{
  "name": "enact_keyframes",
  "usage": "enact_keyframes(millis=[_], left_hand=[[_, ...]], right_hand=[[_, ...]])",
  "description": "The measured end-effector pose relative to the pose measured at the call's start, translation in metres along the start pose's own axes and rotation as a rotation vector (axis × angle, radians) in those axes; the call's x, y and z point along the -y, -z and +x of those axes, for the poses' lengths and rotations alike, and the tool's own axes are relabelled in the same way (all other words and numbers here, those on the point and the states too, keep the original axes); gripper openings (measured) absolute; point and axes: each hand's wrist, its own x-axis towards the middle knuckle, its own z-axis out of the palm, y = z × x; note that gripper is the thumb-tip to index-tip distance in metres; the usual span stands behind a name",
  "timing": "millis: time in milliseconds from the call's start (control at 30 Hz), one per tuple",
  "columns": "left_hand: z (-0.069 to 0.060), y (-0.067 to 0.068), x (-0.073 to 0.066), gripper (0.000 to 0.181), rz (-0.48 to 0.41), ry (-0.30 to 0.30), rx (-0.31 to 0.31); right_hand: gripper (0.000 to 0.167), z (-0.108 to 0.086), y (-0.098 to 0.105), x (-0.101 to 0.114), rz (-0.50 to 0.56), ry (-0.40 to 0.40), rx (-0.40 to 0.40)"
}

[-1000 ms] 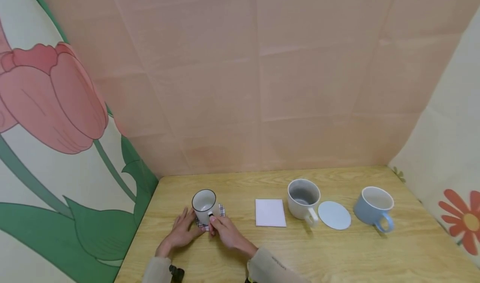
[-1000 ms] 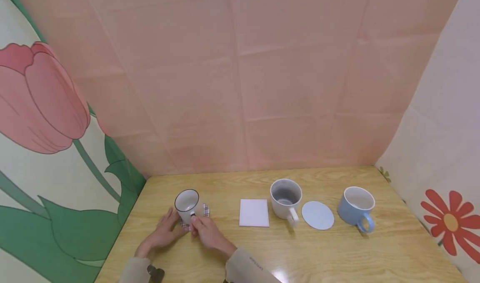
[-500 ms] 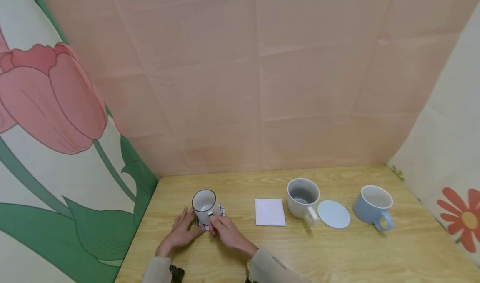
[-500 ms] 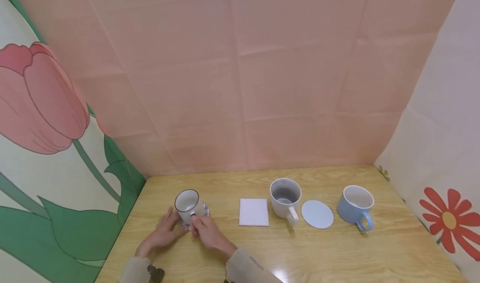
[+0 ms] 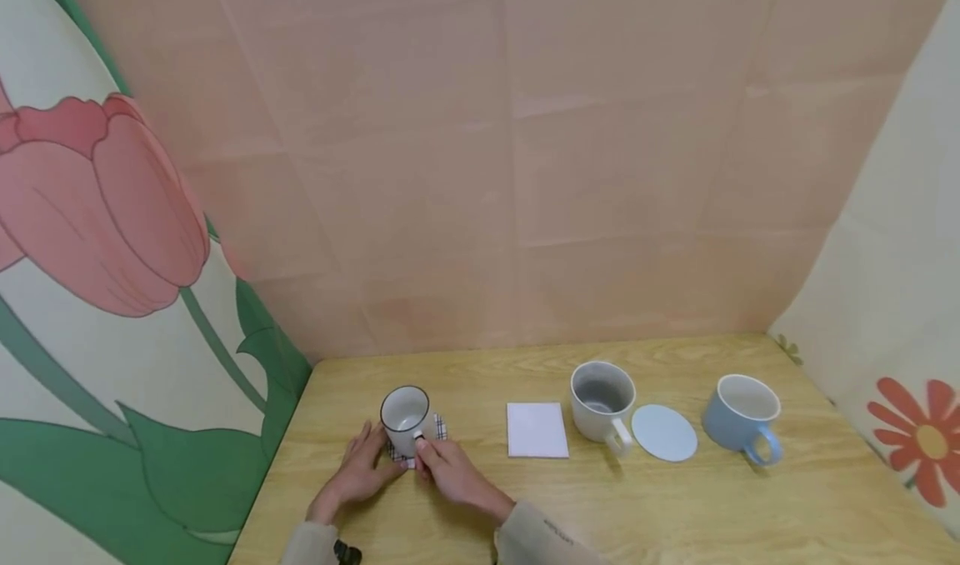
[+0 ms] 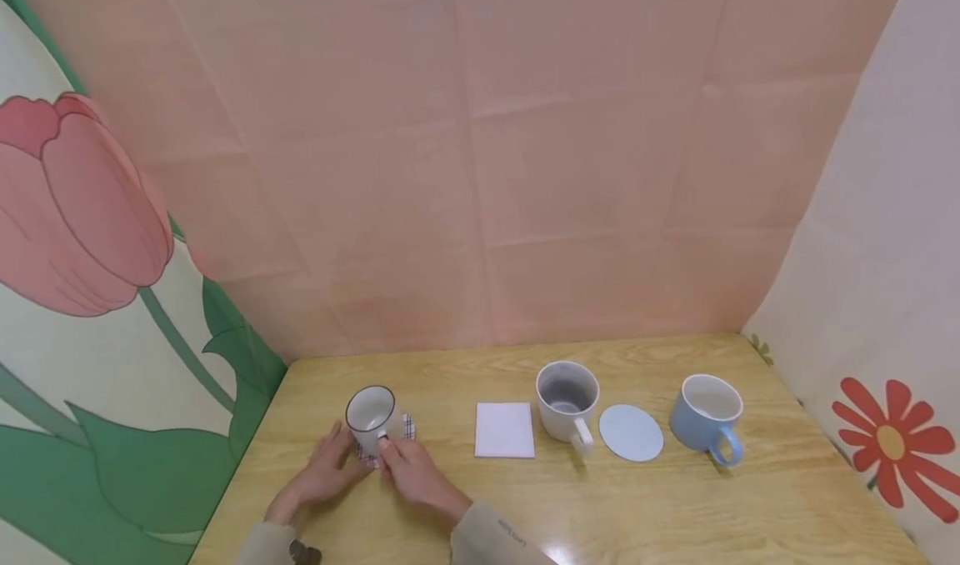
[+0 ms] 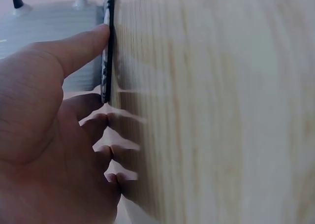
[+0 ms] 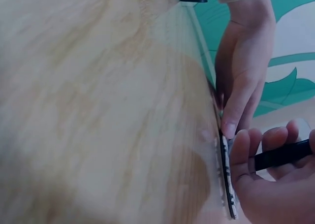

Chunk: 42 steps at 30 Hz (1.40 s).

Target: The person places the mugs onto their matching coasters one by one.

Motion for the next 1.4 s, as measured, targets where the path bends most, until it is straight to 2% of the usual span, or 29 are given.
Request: enact_keyframes(millis=[167,400,567,833,1067,1233,1400], left_hand=[[0.000,-0.002,0.000,0.086,-0.005,0.009,0.002],[-0.001,-0.002,-0.001,0.086,0.003,0.005,-0.036],[-0.001,-0.001,-0.002,0.089,0.005,0.018,-0.049],[-0.005,-0.001,0.000,0.087,0.011,-0.005,-0.083],[-0.008,-0.004,-0.001,0.084,0.008,-0.035,-0.106],[-0.012,-0.001,-0.005,0.084,-0.013,0.013,-0.102],[-0.019,0.004,-0.009,0.084,-0.007,0.061,-0.087]], right_hand=[[0.054,-0.001,0.001,0.000,-0.014,0.001,-0.005],[0.049,-0.001,0.004,0.000,-0.087,-0.018,-0.021],[0.046,-0.002,0.007,0.005,-0.071,-0.043,0.002],[0.039,-0.003,0.013,0.006,-0.083,-0.036,0.008],[0.033,-0.012,0.016,0.008,-0.076,-0.039,-0.001],[0.036,-0.018,0.020,0.018,-0.082,-0.055,0.000],[0.035,-0.021,0.023,0.025,-0.142,-0.058,0.002]])
